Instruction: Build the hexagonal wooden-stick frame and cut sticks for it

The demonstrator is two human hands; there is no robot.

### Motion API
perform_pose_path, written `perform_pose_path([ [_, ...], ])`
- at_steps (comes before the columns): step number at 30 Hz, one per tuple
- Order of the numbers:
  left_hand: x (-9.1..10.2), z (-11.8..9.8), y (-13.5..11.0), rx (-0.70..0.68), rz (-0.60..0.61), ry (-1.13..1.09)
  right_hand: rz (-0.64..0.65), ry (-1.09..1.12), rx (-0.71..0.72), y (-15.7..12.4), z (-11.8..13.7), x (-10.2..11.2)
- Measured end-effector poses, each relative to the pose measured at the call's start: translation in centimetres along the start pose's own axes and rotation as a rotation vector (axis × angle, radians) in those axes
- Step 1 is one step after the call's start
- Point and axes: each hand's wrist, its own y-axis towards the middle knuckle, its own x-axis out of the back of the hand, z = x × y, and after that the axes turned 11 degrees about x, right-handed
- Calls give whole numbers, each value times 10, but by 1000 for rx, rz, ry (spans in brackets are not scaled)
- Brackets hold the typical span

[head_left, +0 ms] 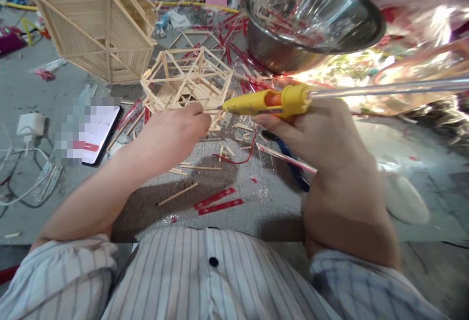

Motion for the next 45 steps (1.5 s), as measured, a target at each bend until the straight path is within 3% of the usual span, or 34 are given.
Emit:
perform_pose_path([
  [4,10,10,0,91,-57,-51,47,-58,-73,-1,12,6],
  [12,8,24,4,140,-139,-149,-46,-63,-94,-6,19,1],
  [18,10,24,19,208,-76,-277,-63,105,-77,-6,0,9],
  [23,8,20,42,276,-17,-432,-253,263,-126,-5,-13,15],
  [29,2,14,64,288,52,-436,-399,421,-295,-2,-19,14],
  [36,-4,12,72,307,97,-463,-454,478,-309,-2,-17,14],
  [45,-2,10,73,291,134,-428,-423,445,-303,-1,-16,15],
])
